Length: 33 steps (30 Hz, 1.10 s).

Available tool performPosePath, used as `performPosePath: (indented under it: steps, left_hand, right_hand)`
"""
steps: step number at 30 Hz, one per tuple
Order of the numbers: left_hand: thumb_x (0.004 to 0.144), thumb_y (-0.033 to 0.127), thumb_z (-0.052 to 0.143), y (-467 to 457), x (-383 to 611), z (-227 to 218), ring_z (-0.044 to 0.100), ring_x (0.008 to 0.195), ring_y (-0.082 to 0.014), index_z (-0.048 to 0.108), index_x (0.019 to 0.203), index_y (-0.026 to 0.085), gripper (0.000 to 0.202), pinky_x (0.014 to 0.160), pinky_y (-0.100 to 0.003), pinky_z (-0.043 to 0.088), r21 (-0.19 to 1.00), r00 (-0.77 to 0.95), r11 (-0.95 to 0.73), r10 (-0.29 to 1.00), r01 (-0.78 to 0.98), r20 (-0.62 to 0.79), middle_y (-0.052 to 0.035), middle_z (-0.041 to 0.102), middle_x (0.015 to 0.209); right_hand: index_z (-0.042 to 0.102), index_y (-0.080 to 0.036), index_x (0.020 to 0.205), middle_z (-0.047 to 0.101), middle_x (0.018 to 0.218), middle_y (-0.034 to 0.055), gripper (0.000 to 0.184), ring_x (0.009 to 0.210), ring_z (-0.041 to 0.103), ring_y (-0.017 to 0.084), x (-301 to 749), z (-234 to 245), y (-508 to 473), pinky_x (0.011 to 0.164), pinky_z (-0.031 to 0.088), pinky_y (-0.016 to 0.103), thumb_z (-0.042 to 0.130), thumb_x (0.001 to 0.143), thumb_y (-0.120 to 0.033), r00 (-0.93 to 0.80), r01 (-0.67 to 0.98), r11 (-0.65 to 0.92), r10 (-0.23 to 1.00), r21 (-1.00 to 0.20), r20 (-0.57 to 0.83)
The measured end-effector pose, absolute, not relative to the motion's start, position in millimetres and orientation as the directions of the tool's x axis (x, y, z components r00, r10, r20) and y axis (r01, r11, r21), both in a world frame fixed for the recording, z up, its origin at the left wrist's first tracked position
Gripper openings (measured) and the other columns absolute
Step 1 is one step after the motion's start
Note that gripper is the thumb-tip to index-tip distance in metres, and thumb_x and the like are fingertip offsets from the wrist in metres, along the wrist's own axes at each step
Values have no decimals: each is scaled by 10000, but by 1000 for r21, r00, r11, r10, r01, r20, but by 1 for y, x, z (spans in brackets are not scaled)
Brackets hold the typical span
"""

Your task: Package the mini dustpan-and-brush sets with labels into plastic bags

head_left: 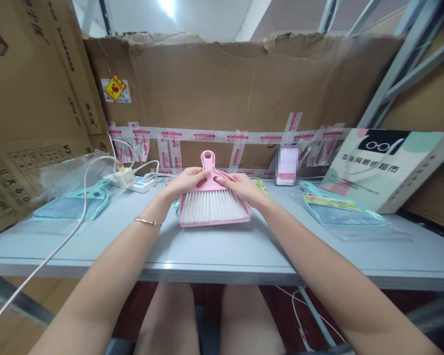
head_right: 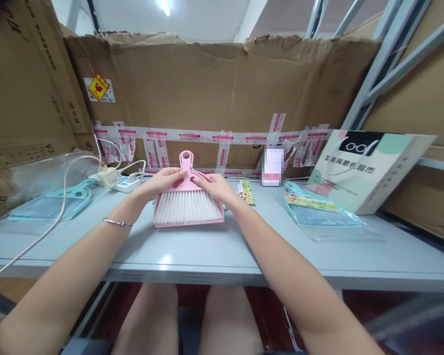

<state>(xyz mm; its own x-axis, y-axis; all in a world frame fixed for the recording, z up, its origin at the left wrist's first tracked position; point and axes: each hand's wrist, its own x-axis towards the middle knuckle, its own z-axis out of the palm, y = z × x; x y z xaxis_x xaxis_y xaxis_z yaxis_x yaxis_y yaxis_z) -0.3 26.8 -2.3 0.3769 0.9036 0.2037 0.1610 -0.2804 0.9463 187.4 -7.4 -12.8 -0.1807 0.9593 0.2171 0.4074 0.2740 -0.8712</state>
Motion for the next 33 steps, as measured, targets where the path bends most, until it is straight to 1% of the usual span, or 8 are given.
performPosePath:
  steps: [4,8,12,16,21,23,29,33]
  left_hand:
    - [756,514,592,20,-6,-4,391,488,-81,571,669,146,378,481,-217,271,913,416,-339,881,227,224,18,479,570]
    - [752,491,597,11,-10,2,391,501,-85,536,606,152,374,507,-225,275,900,398,-325,896,292,194,21,462,558]
    - [689,448,671,10,-13,5,432,512,-95,495,531,154,378,530,-234,310,926,421,-250,900,282,115,16,475,540]
    - [630,409,722,19,-16,1,474,521,-107,556,561,149,315,541,-243,341,941,415,-195,908,277,66,8,519,541]
    - [621,329,726,24,-20,-4,523,558,-120,624,660,143,215,566,-248,376,950,462,-181,886,256,45,-1,572,576]
    - [622,300,723,23,-19,-3,545,592,-128,653,729,139,205,586,-251,392,951,458,-190,887,243,61,-11,607,623]
    - [658,327,688,17,-14,2,575,690,-157,673,741,118,226,646,-266,417,949,375,-230,917,217,136,-53,655,727]
    - [678,408,667,15,-13,1,552,646,-149,656,675,116,292,615,-260,390,926,343,-270,923,263,172,-45,624,669]
  right_hand:
    - [512,-166,647,464,607,-28,461,573,399,101,181,-12,-13,536,284,240,559,694,-622,-215,472,314,947,-824,238]
    - [526,-169,685,462,623,-28,438,576,387,100,177,-12,-17,544,295,245,523,730,-604,-263,490,315,942,-813,207]
    - [560,-164,719,482,641,-19,407,590,401,106,175,-9,-22,572,315,251,489,777,-561,-309,512,329,933,-794,187]
    - [565,-161,701,529,666,0,369,616,448,124,175,-9,-24,596,338,260,486,809,-505,-340,544,334,926,-770,162]
    - [631,-180,914,649,899,33,271,823,561,168,171,-19,-17,767,418,288,504,831,-404,-417,392,365,889,-844,191]
    - [637,-178,949,663,929,38,272,849,575,171,169,-23,-14,794,431,297,524,821,-389,-409,326,337,893,-883,189]
    - [660,-166,938,676,881,36,343,775,591,165,169,-23,-13,708,441,267,598,765,-457,-329,232,271,926,-934,187]
    - [665,-173,967,678,887,29,435,784,591,166,170,-22,-16,696,436,258,612,729,-534,-350,230,274,919,-934,183]
